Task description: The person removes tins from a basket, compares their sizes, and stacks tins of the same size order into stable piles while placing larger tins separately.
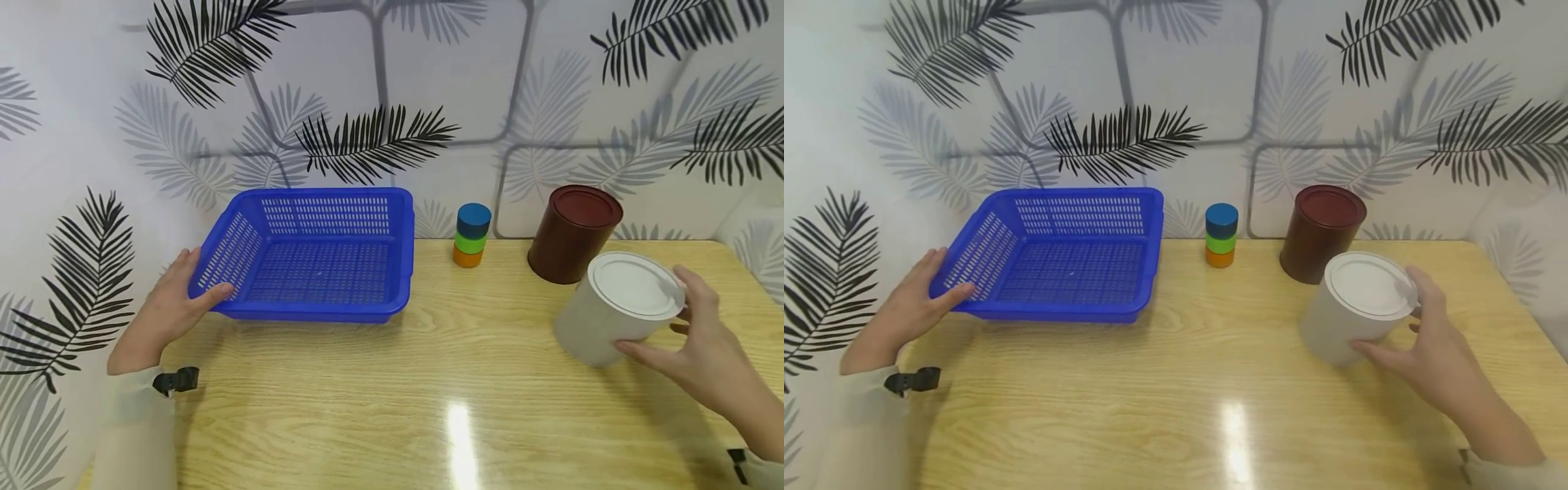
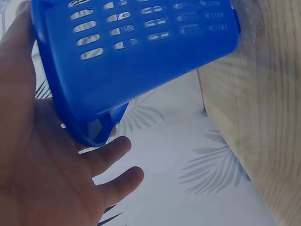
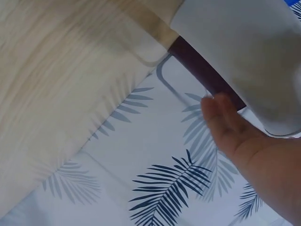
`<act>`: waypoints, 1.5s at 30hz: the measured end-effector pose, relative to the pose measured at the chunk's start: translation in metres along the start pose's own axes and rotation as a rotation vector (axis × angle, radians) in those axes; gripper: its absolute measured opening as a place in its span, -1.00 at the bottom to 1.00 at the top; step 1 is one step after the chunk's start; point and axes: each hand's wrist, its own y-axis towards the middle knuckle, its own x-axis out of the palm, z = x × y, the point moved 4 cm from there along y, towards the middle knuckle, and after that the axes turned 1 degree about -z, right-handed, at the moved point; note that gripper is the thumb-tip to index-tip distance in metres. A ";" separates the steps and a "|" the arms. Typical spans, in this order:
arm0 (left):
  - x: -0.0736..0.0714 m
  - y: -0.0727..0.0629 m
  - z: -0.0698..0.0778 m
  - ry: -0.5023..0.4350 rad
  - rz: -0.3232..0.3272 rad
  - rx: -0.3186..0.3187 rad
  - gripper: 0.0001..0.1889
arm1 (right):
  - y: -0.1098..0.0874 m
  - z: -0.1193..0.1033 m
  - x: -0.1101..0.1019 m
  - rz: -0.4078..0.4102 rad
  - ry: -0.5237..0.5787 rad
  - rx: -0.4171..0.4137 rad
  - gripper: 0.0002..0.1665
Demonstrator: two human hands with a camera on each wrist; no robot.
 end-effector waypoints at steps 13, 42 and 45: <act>0.010 -0.027 0.016 0.180 0.075 0.086 0.09 | -0.004 -0.032 -0.012 -0.075 -0.330 -0.001 0.28; 0.056 -0.051 0.082 0.281 0.043 0.238 0.11 | -0.001 -0.096 0.029 -0.125 -0.422 -0.131 0.24; 0.063 -0.053 0.092 0.294 0.042 0.260 0.11 | 0.000 -0.103 0.033 -0.116 -0.411 -0.169 0.23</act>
